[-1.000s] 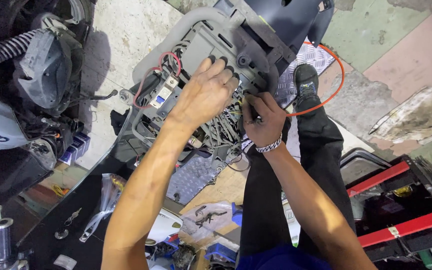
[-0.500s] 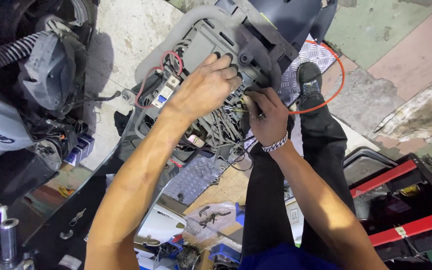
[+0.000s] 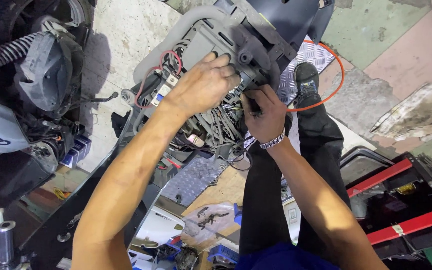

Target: The person works on the electrical system of a scooter, using a screwdriver to manipulate wires and components within the under-seat compartment. They connect and adjust various wires, including a red and black cable, and use a multimeter to test the electrical connections.

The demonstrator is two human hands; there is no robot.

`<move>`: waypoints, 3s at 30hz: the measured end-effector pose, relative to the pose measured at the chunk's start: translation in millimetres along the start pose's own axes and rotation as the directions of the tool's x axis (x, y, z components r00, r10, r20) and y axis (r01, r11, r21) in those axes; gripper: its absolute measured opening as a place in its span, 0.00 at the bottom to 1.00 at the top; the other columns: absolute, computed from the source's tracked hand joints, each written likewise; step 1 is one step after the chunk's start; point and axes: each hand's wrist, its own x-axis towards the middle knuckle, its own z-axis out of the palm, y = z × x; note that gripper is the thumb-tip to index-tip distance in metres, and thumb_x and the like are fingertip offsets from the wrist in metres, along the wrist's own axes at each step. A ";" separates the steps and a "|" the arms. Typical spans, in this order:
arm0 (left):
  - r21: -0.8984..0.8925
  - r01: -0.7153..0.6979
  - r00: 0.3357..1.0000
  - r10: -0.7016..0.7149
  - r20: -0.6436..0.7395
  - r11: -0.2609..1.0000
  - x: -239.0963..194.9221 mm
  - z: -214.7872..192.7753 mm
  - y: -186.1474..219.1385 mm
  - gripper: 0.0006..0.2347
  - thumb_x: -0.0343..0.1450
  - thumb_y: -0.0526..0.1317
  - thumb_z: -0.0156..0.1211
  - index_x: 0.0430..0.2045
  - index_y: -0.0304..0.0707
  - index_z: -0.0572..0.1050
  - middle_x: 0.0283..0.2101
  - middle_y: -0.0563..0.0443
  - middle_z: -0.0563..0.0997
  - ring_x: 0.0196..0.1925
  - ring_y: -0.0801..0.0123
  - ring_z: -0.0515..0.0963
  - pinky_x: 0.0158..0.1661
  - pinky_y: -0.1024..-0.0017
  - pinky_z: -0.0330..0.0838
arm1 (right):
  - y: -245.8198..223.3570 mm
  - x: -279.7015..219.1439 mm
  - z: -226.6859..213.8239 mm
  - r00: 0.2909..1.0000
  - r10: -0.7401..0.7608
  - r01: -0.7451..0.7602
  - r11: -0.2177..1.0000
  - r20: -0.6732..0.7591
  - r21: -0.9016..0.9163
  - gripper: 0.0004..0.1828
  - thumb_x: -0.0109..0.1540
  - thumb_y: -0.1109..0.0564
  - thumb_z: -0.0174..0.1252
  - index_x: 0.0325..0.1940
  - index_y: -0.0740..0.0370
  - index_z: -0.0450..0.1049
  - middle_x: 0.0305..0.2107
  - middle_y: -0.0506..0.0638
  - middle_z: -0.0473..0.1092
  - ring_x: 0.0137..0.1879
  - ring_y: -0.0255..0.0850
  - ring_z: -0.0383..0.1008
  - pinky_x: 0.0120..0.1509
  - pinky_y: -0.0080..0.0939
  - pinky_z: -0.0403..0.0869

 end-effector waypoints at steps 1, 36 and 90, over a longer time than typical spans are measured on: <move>0.096 -0.029 0.999 0.031 -0.018 0.995 -1.0 5.5 -0.5 0.06 0.73 0.38 0.61 0.30 0.41 0.84 0.27 0.53 0.81 0.38 0.66 0.68 0.44 0.71 0.63 | 1.3 -0.4 0.1 1.000 -0.013 0.013 1.000 0.002 0.002 0.02 0.62 0.64 0.65 0.35 0.65 0.79 0.27 0.55 0.72 0.33 0.57 0.78 0.36 0.46 0.79; -0.243 0.588 -0.552 -0.602 0.577 -0.772 -390.5 584.1 36.5 0.47 0.60 0.81 0.49 0.57 0.36 0.70 0.60 0.35 0.76 0.63 0.40 0.74 0.59 0.53 0.65 | 70.2 -5.2 -21.9 0.957 -0.260 0.262 0.965 0.129 -0.002 0.13 0.76 0.68 0.70 0.42 0.73 0.71 0.34 0.61 0.71 0.42 0.49 0.73 0.46 0.47 0.72; -0.568 0.428 -0.208 -0.536 -0.818 0.703 -74.0 7.5 139.5 0.14 0.72 0.40 0.65 0.42 0.26 0.72 0.37 0.38 0.78 0.35 0.55 0.80 0.42 0.65 0.75 | 40.9 -8.2 -3.6 0.997 -0.076 0.074 0.993 -0.016 -0.095 0.06 0.63 0.55 0.68 0.32 0.53 0.77 0.20 0.46 0.65 0.25 0.51 0.75 0.32 0.42 0.74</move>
